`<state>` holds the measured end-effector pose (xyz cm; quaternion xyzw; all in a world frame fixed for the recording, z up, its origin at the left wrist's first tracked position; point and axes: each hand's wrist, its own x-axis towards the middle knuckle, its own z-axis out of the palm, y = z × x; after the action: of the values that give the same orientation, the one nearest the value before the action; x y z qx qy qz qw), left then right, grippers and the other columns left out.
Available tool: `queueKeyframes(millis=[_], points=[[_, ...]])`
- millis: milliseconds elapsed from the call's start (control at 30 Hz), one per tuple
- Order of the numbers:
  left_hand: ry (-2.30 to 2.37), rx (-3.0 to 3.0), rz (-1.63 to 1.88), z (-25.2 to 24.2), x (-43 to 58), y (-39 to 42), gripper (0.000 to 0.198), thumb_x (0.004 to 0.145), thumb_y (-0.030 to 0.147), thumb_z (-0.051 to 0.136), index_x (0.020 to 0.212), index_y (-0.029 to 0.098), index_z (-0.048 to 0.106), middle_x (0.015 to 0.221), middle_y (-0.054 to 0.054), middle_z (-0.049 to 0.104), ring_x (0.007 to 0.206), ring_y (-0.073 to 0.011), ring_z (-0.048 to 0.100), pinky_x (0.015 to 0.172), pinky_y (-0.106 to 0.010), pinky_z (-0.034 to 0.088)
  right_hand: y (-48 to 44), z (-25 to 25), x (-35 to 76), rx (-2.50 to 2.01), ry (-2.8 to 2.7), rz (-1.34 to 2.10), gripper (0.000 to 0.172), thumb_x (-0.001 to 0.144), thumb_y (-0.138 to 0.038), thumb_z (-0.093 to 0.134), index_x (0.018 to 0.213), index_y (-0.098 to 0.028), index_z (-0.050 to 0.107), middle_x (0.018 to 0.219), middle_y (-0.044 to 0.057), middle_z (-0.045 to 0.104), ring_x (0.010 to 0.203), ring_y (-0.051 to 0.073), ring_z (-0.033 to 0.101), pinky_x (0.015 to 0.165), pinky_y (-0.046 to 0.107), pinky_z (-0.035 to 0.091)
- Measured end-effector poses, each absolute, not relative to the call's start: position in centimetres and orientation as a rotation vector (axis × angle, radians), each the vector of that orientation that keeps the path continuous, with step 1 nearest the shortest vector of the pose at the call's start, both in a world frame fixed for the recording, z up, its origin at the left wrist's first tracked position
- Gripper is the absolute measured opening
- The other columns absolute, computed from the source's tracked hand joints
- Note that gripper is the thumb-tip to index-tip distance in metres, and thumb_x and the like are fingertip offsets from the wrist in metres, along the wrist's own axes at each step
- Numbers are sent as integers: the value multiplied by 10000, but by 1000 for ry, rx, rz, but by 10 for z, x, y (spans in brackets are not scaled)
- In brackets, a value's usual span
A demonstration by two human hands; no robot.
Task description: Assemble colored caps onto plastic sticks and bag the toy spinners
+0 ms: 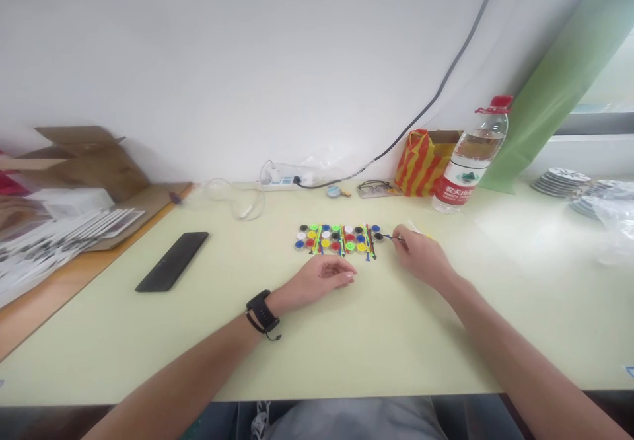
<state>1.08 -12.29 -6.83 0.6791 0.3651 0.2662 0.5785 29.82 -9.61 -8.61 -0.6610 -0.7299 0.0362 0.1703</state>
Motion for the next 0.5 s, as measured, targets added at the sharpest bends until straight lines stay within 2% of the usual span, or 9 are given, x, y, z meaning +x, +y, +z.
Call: queueKeyframes(millis=[133,300,500], points=[[856,1612,627,-68,11,-123,296,896,426,744,1026,161,751,991,-84,742,945,-196,692,878,-323,542,-97,-83,298,-1893,-2079,96,120,988,-254,442,982,-249,562,894,44,738,737,211,611,591,291,294],[849,1630,625,-69,11,-123,289,906,423,734,1026,161,749,979,-80,736,937,-195,683,865,-322,540,-101,-74,298,-1920,-2073,84,68,901,-225,514,865,-245,568,742,15,683,649,189,553,586,288,283],[854,1697,700,-72,12,-125,293,914,425,721,1043,162,732,1002,-89,724,916,-190,669,848,-329,548,-108,-63,298,-1715,-2154,263,135,821,-192,525,700,-226,476,613,-22,554,592,157,460,584,281,295]])
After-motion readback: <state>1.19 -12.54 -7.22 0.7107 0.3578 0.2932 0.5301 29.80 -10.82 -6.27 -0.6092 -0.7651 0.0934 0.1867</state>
